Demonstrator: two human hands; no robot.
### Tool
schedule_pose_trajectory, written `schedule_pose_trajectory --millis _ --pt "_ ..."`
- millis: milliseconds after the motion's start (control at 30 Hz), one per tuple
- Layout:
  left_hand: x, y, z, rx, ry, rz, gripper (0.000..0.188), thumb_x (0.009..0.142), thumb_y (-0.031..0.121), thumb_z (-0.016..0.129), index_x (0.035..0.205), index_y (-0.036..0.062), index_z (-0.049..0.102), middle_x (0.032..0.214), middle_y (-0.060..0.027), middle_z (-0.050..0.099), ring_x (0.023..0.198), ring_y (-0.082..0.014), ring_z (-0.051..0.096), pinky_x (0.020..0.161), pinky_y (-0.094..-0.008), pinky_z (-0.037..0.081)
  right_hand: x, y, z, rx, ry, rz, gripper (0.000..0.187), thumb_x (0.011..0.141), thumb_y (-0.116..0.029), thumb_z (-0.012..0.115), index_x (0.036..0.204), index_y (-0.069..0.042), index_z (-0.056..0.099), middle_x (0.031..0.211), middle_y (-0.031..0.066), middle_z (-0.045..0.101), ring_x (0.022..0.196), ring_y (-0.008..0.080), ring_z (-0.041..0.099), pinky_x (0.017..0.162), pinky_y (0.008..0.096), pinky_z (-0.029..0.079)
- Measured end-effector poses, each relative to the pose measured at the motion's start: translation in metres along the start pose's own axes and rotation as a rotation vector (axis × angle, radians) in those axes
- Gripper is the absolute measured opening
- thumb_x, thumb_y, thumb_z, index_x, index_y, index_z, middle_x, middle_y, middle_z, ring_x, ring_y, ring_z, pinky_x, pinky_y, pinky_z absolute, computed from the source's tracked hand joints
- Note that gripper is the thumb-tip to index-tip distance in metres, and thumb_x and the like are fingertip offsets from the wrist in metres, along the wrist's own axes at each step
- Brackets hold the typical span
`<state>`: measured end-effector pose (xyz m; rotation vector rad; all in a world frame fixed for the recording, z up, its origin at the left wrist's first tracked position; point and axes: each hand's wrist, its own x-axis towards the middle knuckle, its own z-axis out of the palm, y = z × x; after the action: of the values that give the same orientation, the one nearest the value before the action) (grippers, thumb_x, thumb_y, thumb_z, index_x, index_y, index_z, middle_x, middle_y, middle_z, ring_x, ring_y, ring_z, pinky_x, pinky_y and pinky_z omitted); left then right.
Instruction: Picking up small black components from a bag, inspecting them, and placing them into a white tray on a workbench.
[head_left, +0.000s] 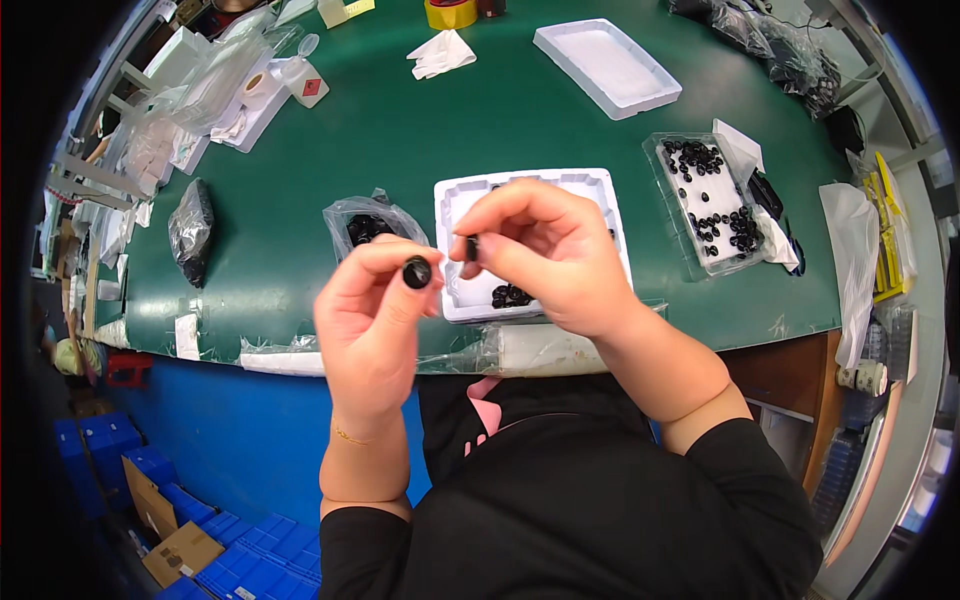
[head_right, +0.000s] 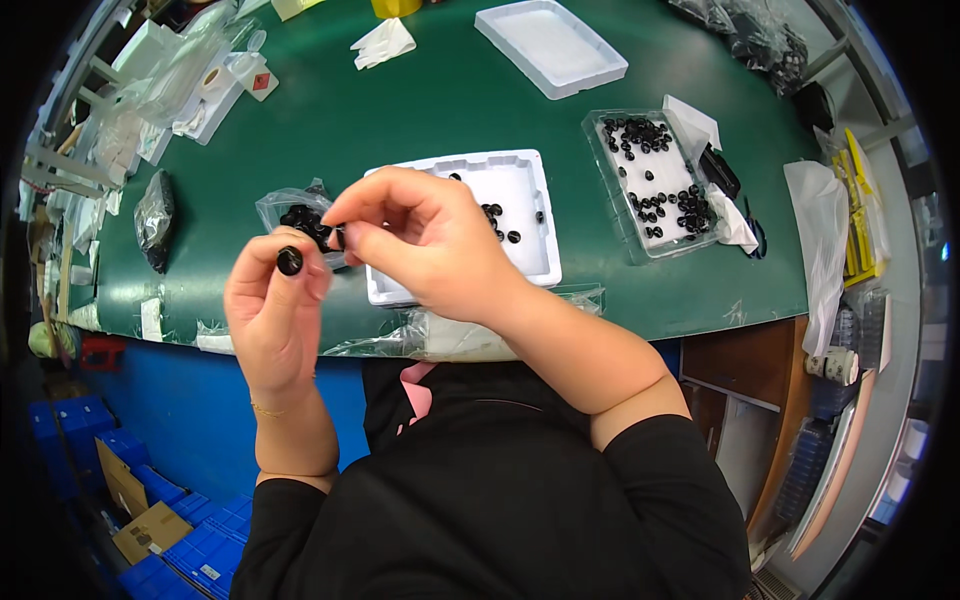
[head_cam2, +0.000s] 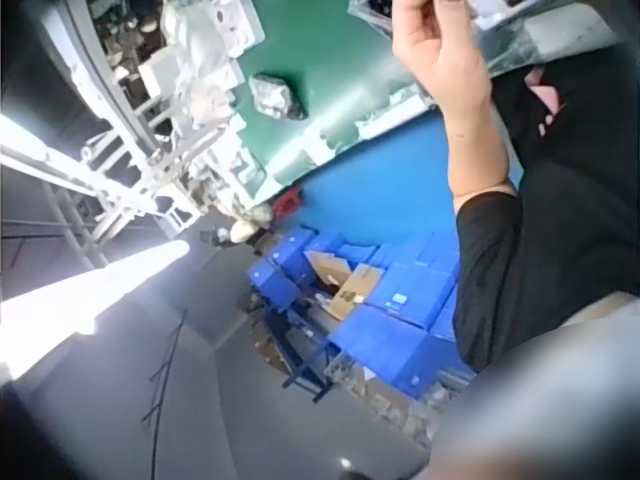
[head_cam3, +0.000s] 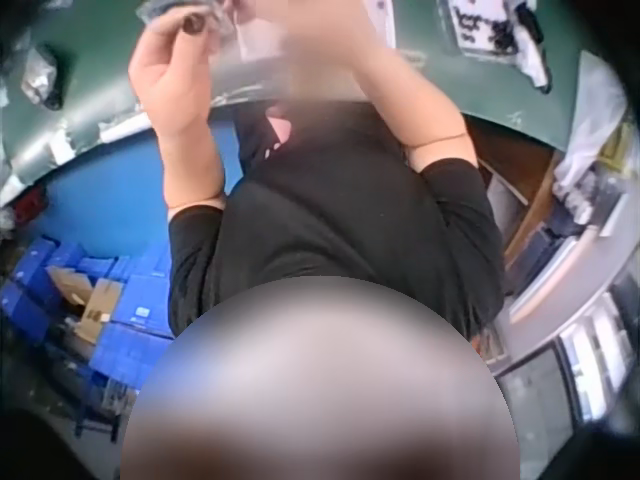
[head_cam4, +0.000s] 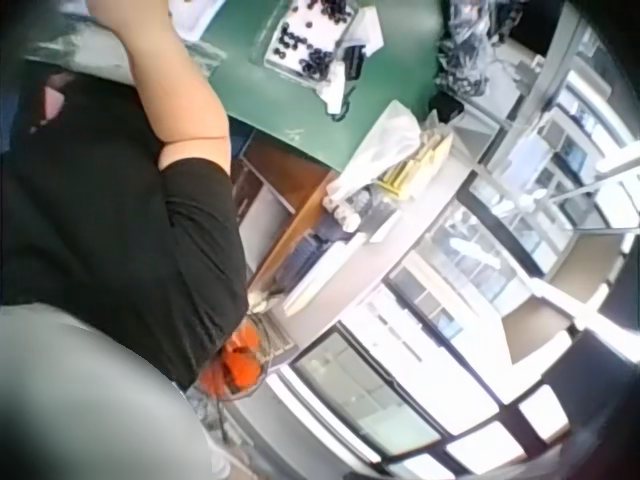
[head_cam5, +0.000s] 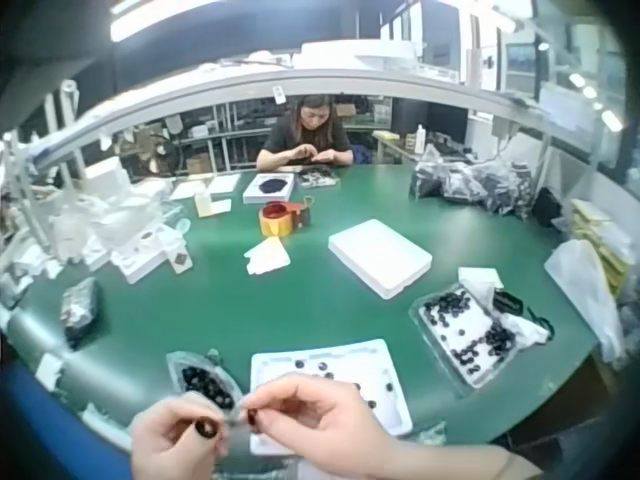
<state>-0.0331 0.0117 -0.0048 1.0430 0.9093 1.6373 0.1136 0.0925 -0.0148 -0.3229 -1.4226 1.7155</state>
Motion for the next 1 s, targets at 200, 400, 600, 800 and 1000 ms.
schedule_pose_trajectory --millis 200,400,600,800,1000 --pt "0.015 0.009 -0.042 1.056 0.325 0.330 0.009 0.082 0.003 0.058 0.089 0.0015 0.062 0.081 -0.0043 0.058 0.071 -0.0126 0.052 0.061 -0.0236 0.038 0.032 0.059 0.021 -0.719 -0.070 -0.294 0.018 0.078 -0.001 0.059 0.095 -0.004 0.064 0.090 0.0112 0.061 0.083 0.0218 0.059 0.071 0.0314 0.050" --pt "0.030 -0.007 -0.047 1.615 0.341 0.488 0.015 0.075 0.000 0.060 0.089 0.0053 0.064 0.083 -0.0054 0.058 0.076 -0.0202 0.053 0.063 -0.0281 0.040 0.022 0.060 0.000 -0.863 -0.001 -0.252 0.017 0.075 -0.002 0.060 0.091 -0.006 0.066 0.091 0.0106 0.060 0.085 0.0279 0.057 0.074 0.0338 0.048" --pt "0.048 -0.058 -0.011 1.228 -0.035 0.310 0.009 0.079 0.007 0.058 0.085 0.0029 0.062 0.085 -0.0091 0.058 0.075 -0.0285 0.058 0.067 -0.0371 0.047 0.016 0.042 -0.080 -1.295 0.063 0.100 0.011 0.075 -0.005 0.060 0.084 -0.005 0.065 0.083 0.0094 0.061 0.084 0.0261 0.057 0.073 0.0352 0.046" --pt "0.062 -0.106 -0.011 1.319 -0.346 0.093 0.010 0.078 0.007 0.059 0.086 0.0009 0.062 0.086 -0.0140 0.057 0.076 -0.0338 0.059 0.067 -0.0390 0.049 0.014 0.050 -0.102 -1.228 -0.074 0.412 0.010 0.074 -0.007 0.061 0.083 -0.004 0.066 0.082 0.0096 0.061 0.084 0.0249 0.057 0.074 0.0348 0.046" --pt "0.058 -0.111 -0.013 1.375 -0.324 -0.009 0.011 0.077 0.006 0.060 0.085 -0.0010 0.061 0.084 -0.0162 0.057 0.076 -0.0341 0.059 0.068 -0.0392 0.048 0.009 0.058 -0.105 -1.288 -0.114 0.219 0.008 0.073 -0.007 0.062 0.081 -0.004 0.065 0.081 0.0105 0.061 0.077 0.0234 0.059 0.071 0.0329 0.047"
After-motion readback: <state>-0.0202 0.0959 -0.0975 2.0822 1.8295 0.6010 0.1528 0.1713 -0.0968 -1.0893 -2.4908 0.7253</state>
